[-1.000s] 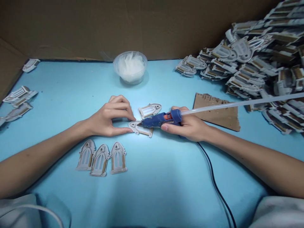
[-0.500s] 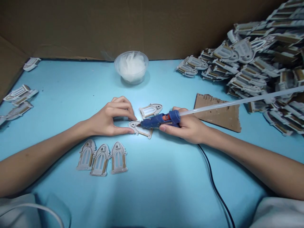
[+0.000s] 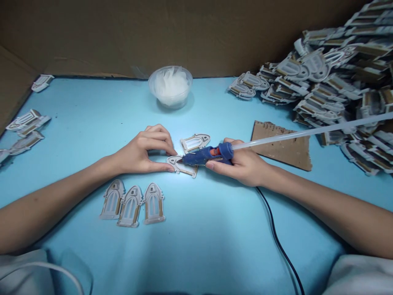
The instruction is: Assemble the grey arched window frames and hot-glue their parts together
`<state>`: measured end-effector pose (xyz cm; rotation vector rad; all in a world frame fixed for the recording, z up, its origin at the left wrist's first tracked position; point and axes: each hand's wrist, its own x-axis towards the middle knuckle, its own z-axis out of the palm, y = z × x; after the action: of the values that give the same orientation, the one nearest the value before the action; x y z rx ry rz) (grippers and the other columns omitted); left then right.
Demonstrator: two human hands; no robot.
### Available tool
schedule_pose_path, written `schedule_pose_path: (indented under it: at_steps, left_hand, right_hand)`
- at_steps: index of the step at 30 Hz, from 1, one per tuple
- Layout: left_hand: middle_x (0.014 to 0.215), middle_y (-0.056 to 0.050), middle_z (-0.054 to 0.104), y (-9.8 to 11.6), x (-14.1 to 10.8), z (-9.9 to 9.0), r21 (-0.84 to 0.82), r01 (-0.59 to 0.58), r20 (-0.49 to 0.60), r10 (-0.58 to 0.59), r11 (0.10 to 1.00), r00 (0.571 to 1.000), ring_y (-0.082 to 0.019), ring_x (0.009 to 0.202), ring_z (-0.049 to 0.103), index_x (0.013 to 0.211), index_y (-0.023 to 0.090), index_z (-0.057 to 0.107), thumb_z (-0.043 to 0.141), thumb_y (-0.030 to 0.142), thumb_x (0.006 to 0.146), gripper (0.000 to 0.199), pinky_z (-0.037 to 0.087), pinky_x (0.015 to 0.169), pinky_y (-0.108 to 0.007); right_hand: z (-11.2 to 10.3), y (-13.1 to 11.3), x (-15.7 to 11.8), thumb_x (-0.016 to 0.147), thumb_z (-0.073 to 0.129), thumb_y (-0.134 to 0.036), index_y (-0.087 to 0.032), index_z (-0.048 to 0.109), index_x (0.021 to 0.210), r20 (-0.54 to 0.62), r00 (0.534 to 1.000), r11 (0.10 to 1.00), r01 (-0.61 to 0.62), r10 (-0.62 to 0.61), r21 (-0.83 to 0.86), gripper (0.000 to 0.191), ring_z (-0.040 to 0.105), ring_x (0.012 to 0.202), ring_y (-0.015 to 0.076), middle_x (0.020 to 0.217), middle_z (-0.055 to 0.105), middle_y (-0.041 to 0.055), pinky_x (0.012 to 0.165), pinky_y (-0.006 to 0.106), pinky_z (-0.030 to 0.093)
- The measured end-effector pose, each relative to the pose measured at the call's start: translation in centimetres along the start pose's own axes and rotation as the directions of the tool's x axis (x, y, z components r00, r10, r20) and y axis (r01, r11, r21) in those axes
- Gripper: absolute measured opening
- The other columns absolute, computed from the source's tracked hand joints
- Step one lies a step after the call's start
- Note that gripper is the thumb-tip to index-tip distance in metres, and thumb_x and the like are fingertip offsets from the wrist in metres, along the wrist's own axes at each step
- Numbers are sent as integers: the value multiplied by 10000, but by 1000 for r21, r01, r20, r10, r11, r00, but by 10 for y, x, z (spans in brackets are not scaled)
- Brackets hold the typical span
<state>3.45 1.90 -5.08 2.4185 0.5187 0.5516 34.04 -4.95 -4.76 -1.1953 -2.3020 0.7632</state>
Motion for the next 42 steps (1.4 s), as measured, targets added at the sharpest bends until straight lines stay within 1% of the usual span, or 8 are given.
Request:
schedule_pose_path:
  at_steps: [7, 16, 27, 32, 35, 37, 39, 42]
  left_hand:
    - [934, -46, 738, 0, 0, 0, -5, -5, -5, 5, 1000, 1000, -230, 990, 579, 985, 196, 788, 846, 495, 829, 343, 375, 923, -382]
    - [939, -49, 743, -1, 0, -1, 0, 7, 6, -7, 1000, 1000, -233, 994, 576, 972, 203, 790, 832, 513, 839, 340, 377, 925, -384]
    - [953, -59, 755, 1, 1, -1, -14, 58, 27, -58, 998, 998, -243, 1015, 583, 982, 218, 795, 804, 578, 846, 385, 367, 951, -396]
    - [957, -64, 753, 1, 1, -2, -23, 69, 29, -68, 997, 997, -246, 1017, 589, 960, 208, 791, 811, 575, 839, 386, 373, 951, -394]
    - [944, -60, 748, 1, 1, -2, -20, 63, 22, -63, 998, 998, -237, 998, 588, 944, 202, 784, 818, 547, 842, 361, 383, 947, -389]
    - [928, -56, 743, 1, 2, -1, -12, 57, 19, -57, 998, 998, -234, 991, 583, 953, 203, 783, 816, 529, 851, 344, 385, 940, -386]
    - [921, -52, 738, 1, 2, -1, -6, 48, 18, -48, 999, 999, -233, 994, 581, 950, 201, 778, 813, 515, 859, 329, 384, 941, -384]
    - [910, -46, 723, 2, 2, -2, -10, 24, 12, -24, 1000, 1000, -225, 972, 585, 951, 197, 765, 820, 523, 849, 347, 387, 926, -373]
  right_hand:
    - [0, -5, 2, 958, 571, -464, -191, 490, 616, 33, 999, 1000, -19, 19, 2, 445, 460, 569, 139, 613, 469, 10, 588, 295, 328]
    - [-1, -4, 1, 948, 561, -532, -192, 495, 633, 60, 994, 995, -95, 95, -1, 468, 464, 584, 149, 644, 472, 19, 600, 303, 331]
    - [0, -2, 2, 957, 561, -554, -196, 485, 628, 69, 993, 995, -96, 95, 19, 492, 463, 604, 160, 646, 475, 25, 620, 309, 335]
    - [1, -8, 0, 909, 618, -569, -180, 556, 636, 28, 989, 987, -147, 146, 65, 480, 480, 596, 153, 649, 504, 34, 589, 300, 359]
    - [5, -16, -2, 922, 620, -625, -165, 648, 713, 105, 966, 907, -257, 235, 333, 506, 547, 620, 168, 668, 589, 57, 566, 293, 406]
    - [9, -20, -3, 912, 626, -672, -154, 684, 793, 112, 960, 756, -272, 258, 596, 535, 603, 631, 181, 730, 669, 88, 561, 299, 452]
    - [12, -21, -2, 861, 675, -690, -151, 686, 817, 3, 958, 617, -188, 288, 764, 541, 637, 626, 199, 768, 700, 109, 547, 311, 476]
    - [15, -20, 1, 821, 742, -632, -160, 693, 799, -162, 901, 571, -109, 403, 814, 476, 627, 590, 187, 726, 677, 90, 513, 298, 465]
